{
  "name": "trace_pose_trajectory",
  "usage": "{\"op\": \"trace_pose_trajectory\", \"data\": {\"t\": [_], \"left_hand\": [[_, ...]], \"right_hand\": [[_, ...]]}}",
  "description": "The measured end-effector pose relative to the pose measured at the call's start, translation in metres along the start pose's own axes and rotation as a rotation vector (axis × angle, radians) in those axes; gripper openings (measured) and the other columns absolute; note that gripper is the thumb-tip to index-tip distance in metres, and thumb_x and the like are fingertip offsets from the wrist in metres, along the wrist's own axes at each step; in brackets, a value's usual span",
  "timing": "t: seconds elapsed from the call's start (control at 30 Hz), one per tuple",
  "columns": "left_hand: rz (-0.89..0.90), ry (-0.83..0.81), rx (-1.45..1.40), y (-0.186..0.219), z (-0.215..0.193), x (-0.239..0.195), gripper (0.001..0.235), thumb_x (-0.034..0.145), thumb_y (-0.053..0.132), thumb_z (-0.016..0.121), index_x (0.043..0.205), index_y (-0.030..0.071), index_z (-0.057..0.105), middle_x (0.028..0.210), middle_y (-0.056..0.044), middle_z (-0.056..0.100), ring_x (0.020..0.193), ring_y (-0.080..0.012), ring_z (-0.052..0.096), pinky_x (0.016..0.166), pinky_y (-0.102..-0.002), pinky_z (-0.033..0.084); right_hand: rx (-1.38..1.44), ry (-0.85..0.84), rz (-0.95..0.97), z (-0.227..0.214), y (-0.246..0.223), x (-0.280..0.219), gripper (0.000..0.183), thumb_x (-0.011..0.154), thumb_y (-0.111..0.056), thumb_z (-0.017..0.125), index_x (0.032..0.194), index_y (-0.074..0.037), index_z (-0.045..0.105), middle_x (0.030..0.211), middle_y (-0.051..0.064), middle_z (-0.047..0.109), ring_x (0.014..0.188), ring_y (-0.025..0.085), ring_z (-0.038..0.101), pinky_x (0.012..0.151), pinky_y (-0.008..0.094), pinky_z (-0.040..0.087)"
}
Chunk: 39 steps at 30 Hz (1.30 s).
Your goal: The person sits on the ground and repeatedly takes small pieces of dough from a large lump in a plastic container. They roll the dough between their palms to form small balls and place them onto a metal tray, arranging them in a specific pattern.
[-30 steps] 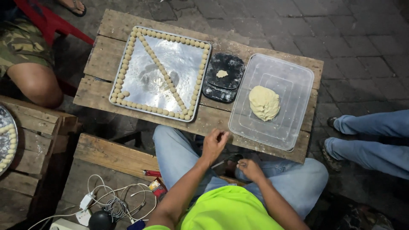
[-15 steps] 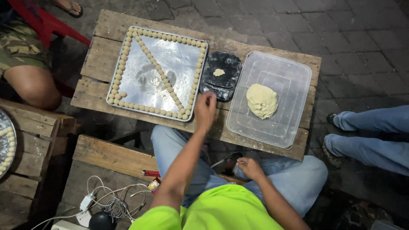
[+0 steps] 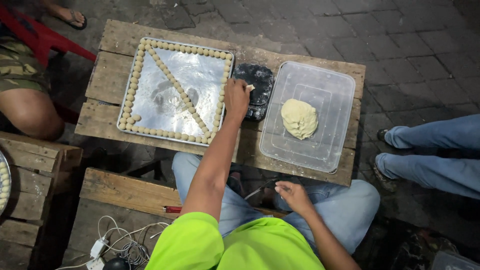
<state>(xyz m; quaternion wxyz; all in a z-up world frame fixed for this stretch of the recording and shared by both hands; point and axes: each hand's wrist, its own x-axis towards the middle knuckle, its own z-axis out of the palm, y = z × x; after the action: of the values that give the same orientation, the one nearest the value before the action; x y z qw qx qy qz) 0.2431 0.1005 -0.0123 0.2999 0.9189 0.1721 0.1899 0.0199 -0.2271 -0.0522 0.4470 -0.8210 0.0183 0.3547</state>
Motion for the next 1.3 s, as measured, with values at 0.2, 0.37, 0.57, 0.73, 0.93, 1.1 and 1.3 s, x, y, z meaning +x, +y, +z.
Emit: {"op": "trace_pose_trajectory", "data": {"t": [0.2, 0.37, 0.57, 0.73, 0.93, 1.1, 1.3], "left_hand": [[-0.096, -0.305, -0.403, 0.059, -0.059, -0.090, 0.018, 0.099, 0.015, 0.069, 0.113, 0.005, 0.071, 0.104, -0.014, 0.069, 0.102, -0.0346, 0.070, 0.087, -0.045, 0.058], [-0.174, -0.589, -0.636, 0.082, -0.092, -0.200, 0.025, 0.097, 0.019, 0.072, 0.113, 0.000, 0.073, 0.102, -0.023, 0.073, 0.100, -0.0411, 0.071, 0.083, -0.048, 0.057], [-0.421, -0.418, -0.743, 0.066, -0.085, -0.249, 0.026, 0.081, 0.013, 0.086, 0.105, 0.005, 0.082, 0.088, -0.018, 0.078, 0.085, -0.0234, 0.073, 0.076, -0.038, 0.058], [-0.430, -0.489, -1.001, 0.078, -0.117, -0.239, 0.031, 0.085, 0.017, 0.080, 0.114, 0.007, 0.075, 0.101, -0.003, 0.074, 0.090, -0.0097, 0.069, 0.083, -0.024, 0.055], [-0.567, -0.517, -1.361, 0.100, -0.103, -0.235, 0.056, 0.100, 0.037, 0.052, 0.142, 0.001, 0.055, 0.144, -0.021, 0.061, 0.132, -0.0281, 0.059, 0.113, -0.038, 0.045], [-0.965, -0.251, -1.794, 0.119, -0.091, -0.243, 0.052, 0.100, 0.012, 0.054, 0.148, -0.004, 0.045, 0.146, -0.028, 0.061, 0.112, -0.0259, 0.070, 0.085, -0.030, 0.060], [-0.762, -0.480, -1.651, 0.138, -0.103, -0.241, 0.039, 0.099, 0.040, 0.040, 0.128, 0.013, 0.045, 0.133, -0.010, 0.042, 0.119, -0.0247, 0.037, 0.097, -0.045, 0.032]], "right_hand": [[0.425, 0.235, -0.096, -0.014, -0.074, -0.009, 0.042, 0.094, -0.019, 0.077, 0.131, 0.000, 0.070, 0.101, 0.021, 0.078, 0.079, 0.023, 0.076, 0.066, 0.033, 0.063], [0.566, 0.343, -0.208, -0.018, -0.092, 0.003, 0.040, 0.094, -0.002, 0.074, 0.132, 0.006, 0.066, 0.119, 0.030, 0.072, 0.099, 0.034, 0.074, 0.084, 0.041, 0.065], [0.627, 0.244, -0.069, -0.006, -0.084, -0.006, 0.030, 0.082, -0.005, 0.086, 0.109, 0.003, 0.080, 0.090, 0.023, 0.079, 0.080, 0.029, 0.076, 0.072, 0.042, 0.063], [0.881, 0.149, -0.132, 0.000, -0.109, -0.028, 0.016, 0.083, 0.000, 0.079, 0.098, 0.002, 0.073, 0.089, 0.014, 0.077, 0.078, 0.021, 0.071, 0.073, 0.032, 0.059], [0.304, 0.392, -0.485, 0.010, -0.133, -0.044, 0.015, 0.084, -0.009, 0.080, 0.099, -0.007, 0.082, 0.089, 0.006, 0.079, 0.082, 0.013, 0.071, 0.076, 0.027, 0.056], [-0.176, 0.668, -0.977, -0.017, -0.199, -0.075, 0.019, 0.093, -0.014, 0.072, 0.109, -0.006, 0.077, 0.109, 0.007, 0.079, 0.096, 0.027, 0.068, 0.092, 0.040, 0.054], [-0.323, 0.519, -0.945, 0.001, -0.215, -0.093, 0.060, 0.109, -0.040, 0.016, 0.164, -0.017, 0.021, 0.173, 0.005, 0.019, 0.163, 0.040, 0.003, 0.132, 0.060, -0.001]]}}
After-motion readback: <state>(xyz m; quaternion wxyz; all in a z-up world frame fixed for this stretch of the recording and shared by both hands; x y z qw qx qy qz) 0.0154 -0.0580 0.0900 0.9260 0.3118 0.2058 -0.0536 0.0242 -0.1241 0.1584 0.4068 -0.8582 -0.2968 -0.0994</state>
